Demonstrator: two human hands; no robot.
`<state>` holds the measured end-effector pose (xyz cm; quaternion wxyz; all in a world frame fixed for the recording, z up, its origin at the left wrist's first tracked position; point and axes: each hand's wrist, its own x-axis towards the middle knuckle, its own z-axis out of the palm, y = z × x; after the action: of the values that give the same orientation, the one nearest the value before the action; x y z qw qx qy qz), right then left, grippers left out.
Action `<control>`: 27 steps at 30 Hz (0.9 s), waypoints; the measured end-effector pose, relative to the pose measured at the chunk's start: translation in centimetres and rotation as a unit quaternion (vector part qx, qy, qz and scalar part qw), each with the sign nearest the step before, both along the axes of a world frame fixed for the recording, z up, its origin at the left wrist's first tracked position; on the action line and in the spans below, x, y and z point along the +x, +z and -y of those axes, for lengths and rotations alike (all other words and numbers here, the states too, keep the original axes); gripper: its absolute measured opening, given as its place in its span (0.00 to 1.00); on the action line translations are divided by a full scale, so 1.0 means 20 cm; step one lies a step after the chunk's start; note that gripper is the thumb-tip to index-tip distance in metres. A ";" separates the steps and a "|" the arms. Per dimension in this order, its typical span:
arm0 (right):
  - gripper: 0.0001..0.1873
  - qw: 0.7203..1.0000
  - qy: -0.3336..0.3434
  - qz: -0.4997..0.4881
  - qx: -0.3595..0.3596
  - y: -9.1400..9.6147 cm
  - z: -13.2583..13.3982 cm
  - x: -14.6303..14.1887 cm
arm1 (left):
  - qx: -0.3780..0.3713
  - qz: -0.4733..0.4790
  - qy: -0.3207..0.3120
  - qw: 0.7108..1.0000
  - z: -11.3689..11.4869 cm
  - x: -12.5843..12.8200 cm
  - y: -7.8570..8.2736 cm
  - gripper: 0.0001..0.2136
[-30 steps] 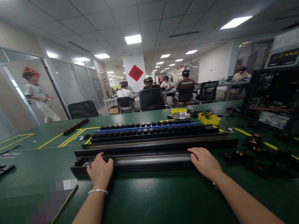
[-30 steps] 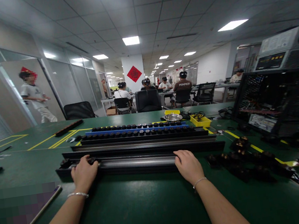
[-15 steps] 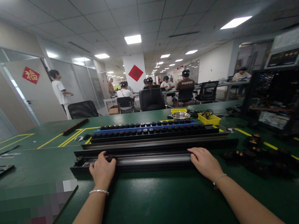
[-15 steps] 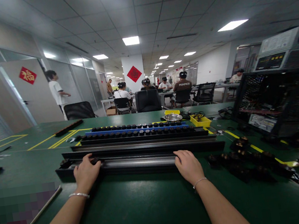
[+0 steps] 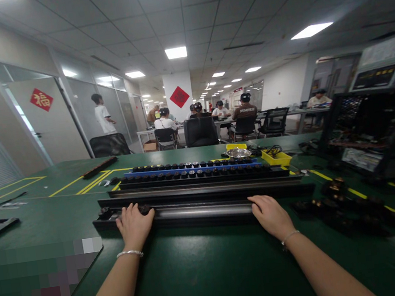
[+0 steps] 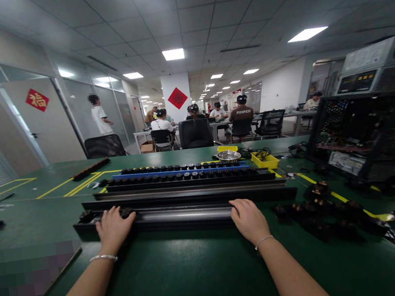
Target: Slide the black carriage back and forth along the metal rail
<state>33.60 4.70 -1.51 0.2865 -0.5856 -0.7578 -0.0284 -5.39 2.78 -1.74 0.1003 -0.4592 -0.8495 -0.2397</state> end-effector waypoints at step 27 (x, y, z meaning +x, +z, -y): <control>0.20 1.000 0.000 0.000 0.006 -0.01 -0.01 0.00 | -0.057 -0.003 -0.077 0.995 0.01 0.02 0.00 0.25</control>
<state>33.63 4.81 -1.68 0.2897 -0.5837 -0.7578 -0.0329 -4.97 2.53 -1.68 0.0579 -0.5286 -0.8238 -0.1966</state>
